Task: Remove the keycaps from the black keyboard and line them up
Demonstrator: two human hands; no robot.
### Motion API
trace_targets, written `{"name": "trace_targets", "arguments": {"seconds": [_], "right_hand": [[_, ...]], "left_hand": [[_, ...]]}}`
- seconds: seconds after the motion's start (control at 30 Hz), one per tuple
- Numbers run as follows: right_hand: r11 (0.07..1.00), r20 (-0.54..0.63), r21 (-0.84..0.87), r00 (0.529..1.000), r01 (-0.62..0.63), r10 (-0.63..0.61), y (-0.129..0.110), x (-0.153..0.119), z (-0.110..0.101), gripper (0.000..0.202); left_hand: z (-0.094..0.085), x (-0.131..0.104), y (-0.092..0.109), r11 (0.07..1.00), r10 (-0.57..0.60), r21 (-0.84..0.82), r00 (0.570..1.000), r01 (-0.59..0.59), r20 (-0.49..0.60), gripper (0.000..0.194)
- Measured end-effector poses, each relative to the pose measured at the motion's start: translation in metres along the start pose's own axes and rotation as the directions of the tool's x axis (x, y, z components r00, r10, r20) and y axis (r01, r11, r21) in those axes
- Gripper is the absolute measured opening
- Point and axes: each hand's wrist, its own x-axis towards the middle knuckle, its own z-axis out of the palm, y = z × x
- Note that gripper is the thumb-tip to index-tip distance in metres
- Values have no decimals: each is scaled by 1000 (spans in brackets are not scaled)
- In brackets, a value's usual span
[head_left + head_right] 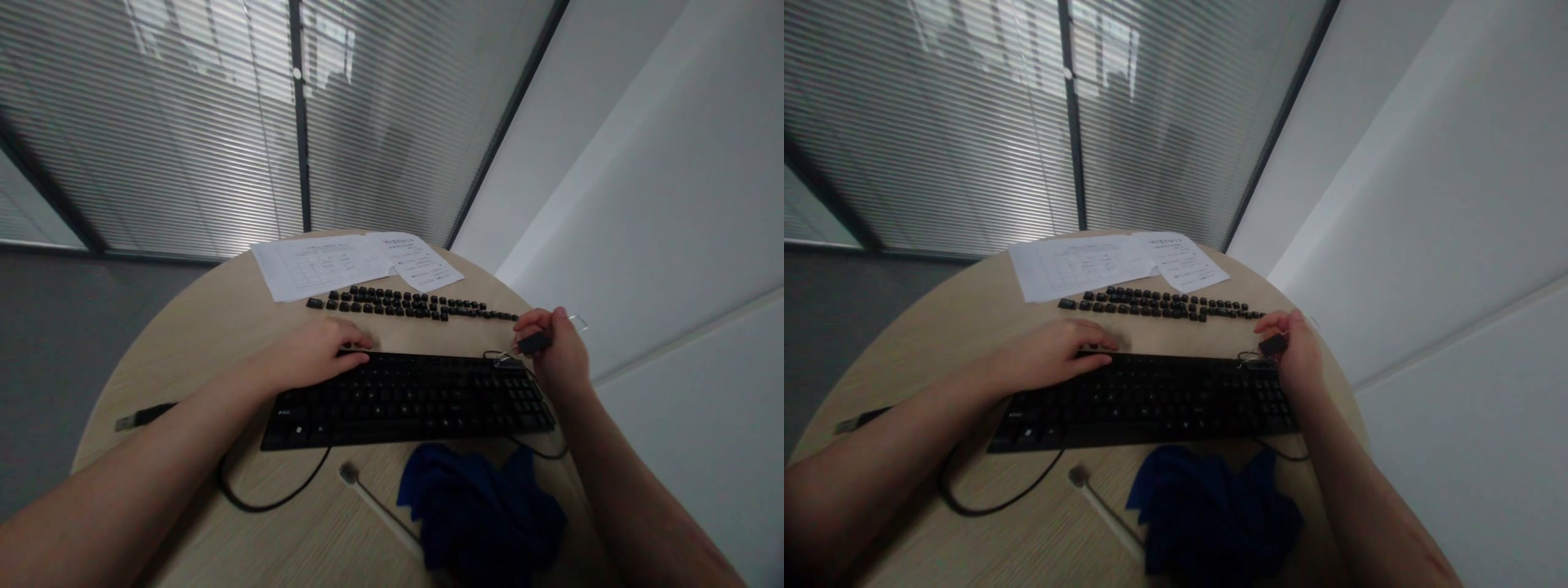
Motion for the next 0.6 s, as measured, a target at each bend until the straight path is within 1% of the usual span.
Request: {"name": "trace_targets", "arguments": {"seconds": [0.07, 0.1, 0.17, 0.27, 0.37, 0.43, 0.5, 0.6], "right_hand": [[974, -14, 203, 994, -102, 107, 2, -6, 5, 65], [951, 3, 274, 989, -140, 145, 2, -8, 9, 59], [925, 120, 313, 976, -213, 184, 1, -11, 17, 51], [914, 323, 284, 926, -290, 193, -2, -17, 24, 44], [913, 470, 295, 875, -281, 117, -6, -22, 28, 39], [915, 513, 316, 856, -251, 57, -8, -23, 29, 36], [924, 516, 312, 856, -221, 31, -8, -23, 28, 33], [949, 478, 246, 876, -196, 57, -3, -22, 27, 31]], "left_hand": [[3, 1, -4, 1000, -19, 0, 1000, 19, 18, 31], [5, 1, -6, 1000, -28, 3, 999, 28, 25, 31], [7, 1, -9, 999, -51, 13, 998, 51, 32, 33], [8, 1, -11, 996, -83, 23, 995, 82, 46, 35], [7, 2, -10, 994, -101, 41, 993, 98, 60, 35], [7, 2, -10, 993, -107, 56, 992, 103, 64, 36], [7, 2, -10, 993, -105, 53, 992, 102, 65, 37], [8, 1, -11, 995, -99, 32, 994, 98, 50, 36]]}}
